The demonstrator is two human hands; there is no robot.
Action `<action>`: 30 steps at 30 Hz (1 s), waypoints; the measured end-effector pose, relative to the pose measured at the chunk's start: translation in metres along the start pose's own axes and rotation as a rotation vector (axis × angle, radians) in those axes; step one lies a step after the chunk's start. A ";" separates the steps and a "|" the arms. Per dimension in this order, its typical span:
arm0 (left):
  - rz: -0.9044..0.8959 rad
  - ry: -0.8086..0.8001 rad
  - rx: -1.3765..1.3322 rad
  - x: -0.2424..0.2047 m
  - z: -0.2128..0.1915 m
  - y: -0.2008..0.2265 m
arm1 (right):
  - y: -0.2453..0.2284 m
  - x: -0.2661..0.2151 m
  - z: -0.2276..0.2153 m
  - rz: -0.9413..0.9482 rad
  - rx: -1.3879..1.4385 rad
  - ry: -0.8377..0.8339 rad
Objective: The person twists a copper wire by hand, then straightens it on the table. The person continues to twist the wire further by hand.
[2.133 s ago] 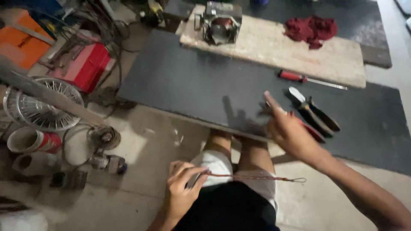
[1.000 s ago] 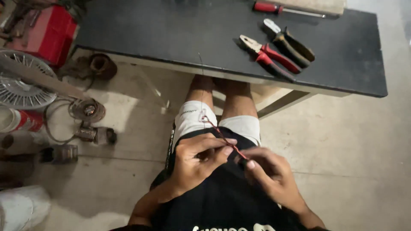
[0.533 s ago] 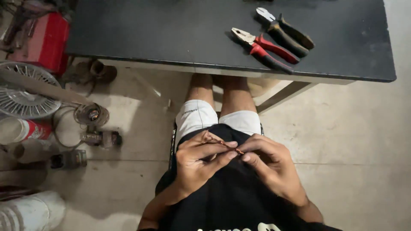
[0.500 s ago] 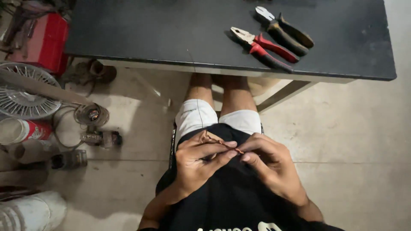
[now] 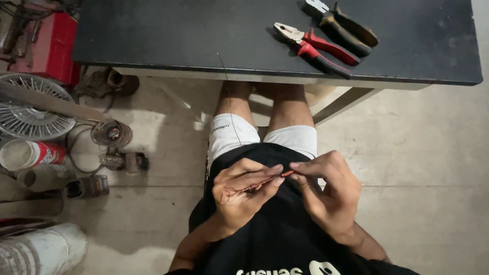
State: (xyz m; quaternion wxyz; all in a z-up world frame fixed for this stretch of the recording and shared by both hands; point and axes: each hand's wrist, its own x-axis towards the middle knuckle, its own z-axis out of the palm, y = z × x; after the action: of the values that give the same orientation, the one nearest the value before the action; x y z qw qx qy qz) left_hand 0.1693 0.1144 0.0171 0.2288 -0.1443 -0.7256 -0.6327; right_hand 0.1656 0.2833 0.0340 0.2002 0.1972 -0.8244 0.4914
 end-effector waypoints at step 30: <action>0.028 -0.026 -0.129 0.017 0.001 -0.027 | 0.030 0.007 0.006 0.173 0.396 -0.160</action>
State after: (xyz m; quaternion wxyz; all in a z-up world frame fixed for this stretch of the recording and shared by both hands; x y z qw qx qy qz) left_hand 0.1413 0.1096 0.0024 0.2184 -0.1771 -0.6843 -0.6729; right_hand 0.1434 0.2900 0.0129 0.0488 0.1996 -0.7390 0.6416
